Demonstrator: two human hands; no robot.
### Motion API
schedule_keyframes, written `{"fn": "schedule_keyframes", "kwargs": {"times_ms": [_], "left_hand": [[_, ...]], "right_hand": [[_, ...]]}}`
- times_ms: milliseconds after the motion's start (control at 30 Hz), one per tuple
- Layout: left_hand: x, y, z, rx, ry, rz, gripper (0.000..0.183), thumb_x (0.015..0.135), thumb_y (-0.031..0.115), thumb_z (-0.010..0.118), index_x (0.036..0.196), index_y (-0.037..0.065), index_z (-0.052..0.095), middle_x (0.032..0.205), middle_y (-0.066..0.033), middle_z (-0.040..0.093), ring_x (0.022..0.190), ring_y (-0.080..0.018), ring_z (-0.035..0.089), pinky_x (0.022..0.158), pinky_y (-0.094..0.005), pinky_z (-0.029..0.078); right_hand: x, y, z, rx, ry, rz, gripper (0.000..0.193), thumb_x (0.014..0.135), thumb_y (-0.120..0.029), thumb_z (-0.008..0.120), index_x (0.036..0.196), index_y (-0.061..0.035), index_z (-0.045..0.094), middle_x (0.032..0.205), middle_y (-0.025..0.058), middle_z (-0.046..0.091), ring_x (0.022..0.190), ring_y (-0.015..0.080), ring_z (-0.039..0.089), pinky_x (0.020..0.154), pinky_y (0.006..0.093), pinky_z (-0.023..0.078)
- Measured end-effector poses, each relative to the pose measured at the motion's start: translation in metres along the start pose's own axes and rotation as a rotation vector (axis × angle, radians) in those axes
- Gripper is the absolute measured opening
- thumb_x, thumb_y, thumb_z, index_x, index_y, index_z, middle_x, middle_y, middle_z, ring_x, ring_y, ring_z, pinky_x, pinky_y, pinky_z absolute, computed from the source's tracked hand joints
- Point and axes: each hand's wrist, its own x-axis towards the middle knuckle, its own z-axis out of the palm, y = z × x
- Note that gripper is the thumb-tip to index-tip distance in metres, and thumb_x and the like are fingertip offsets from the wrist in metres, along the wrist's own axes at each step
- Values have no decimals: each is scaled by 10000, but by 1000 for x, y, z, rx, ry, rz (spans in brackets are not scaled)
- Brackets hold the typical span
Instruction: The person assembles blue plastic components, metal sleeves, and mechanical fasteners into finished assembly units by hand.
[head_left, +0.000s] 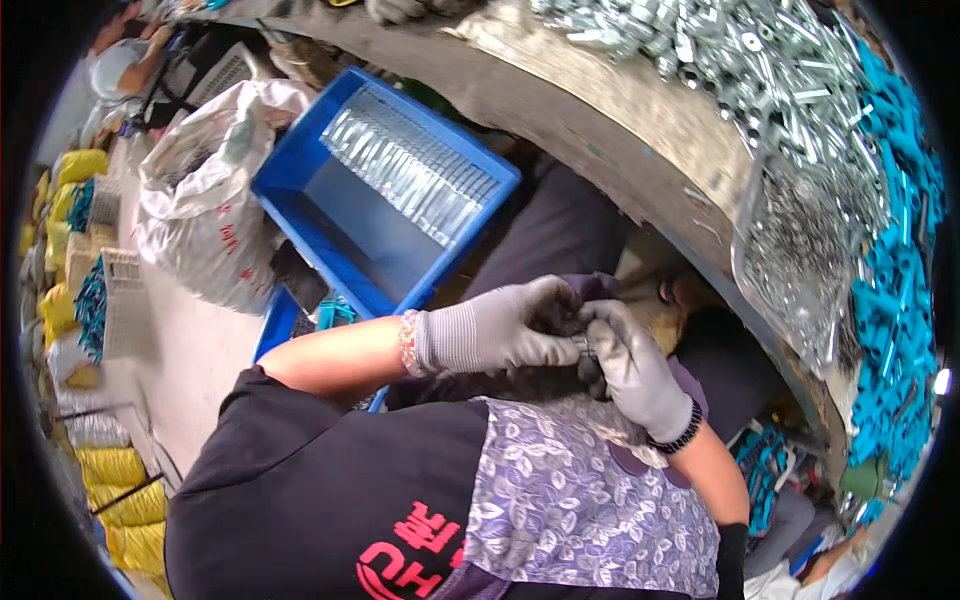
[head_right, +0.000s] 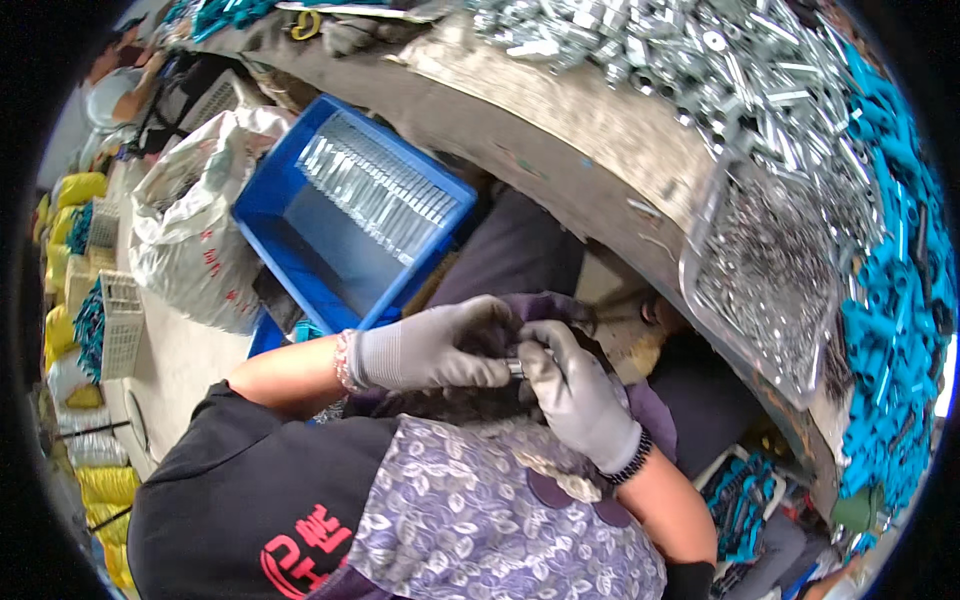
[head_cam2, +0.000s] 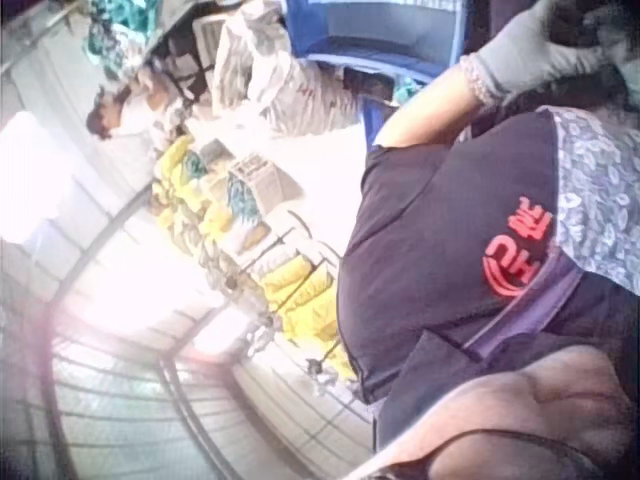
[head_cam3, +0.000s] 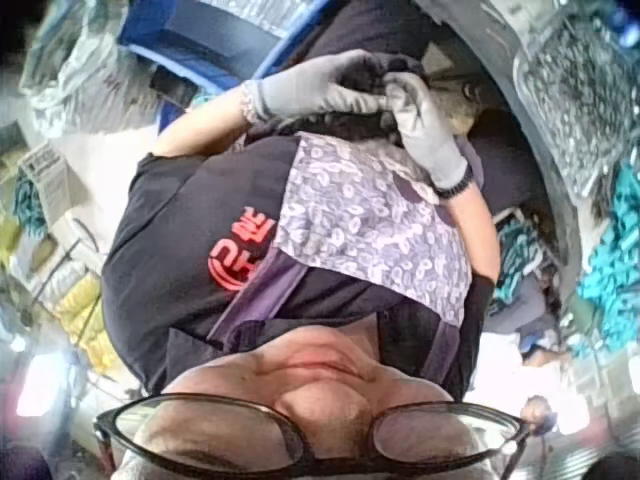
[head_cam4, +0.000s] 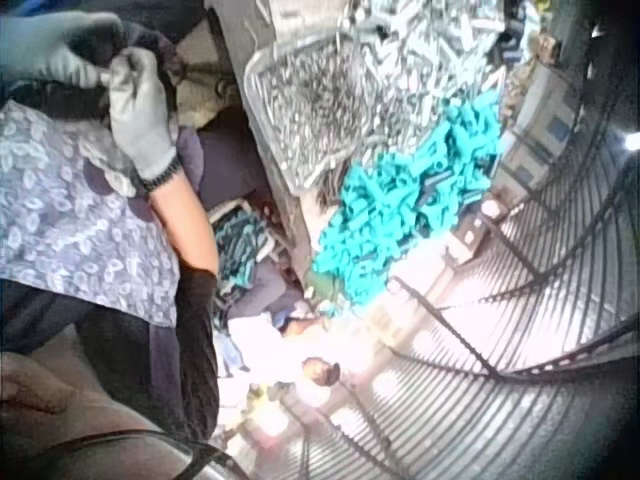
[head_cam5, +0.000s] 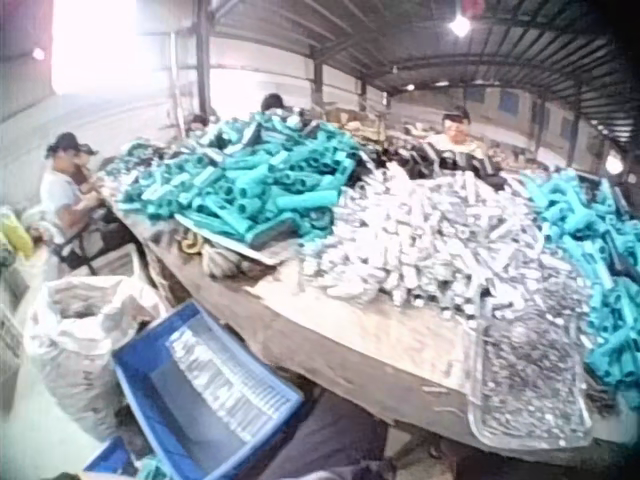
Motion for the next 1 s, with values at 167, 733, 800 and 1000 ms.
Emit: {"fn": "schedule_keyframes", "kwargs": {"times_ms": [167,733,800,1000], "left_hand": [[-29,5,-48,-65,328,-39,644,957,140,640,1534,103,355,956,-11,617,793,-61,542,683,-229,478],[-12,-122,-327,1191,1465,-391,196,861,180,676,1043,106,681,1213,-176,578,1016,-382,638,822,-456,548],[-8,-160,-372,1149,1521,-592,117,898,184,609,959,93,651,1275,-173,550,990,-397,650,801,-488,556],[16,-144,-369,1126,1641,-558,283,961,286,492,1153,78,507,948,-201,667,829,-420,705,734,-512,568]], "right_hand": [[2,7,-13,181,-83,-57,567,1034,-392,505,1432,-14,363,921,117,635,785,154,632,719,298,523],[-19,53,-45,376,428,339,310,1022,-221,510,1228,10,539,866,61,624,685,80,556,638,215,465],[-18,54,-46,355,390,352,329,1019,-233,520,1234,14,539,880,63,634,692,81,565,640,220,468],[-14,60,-47,326,388,404,315,1040,-226,474,1233,16,532,876,74,618,695,91,564,654,231,474]]}}
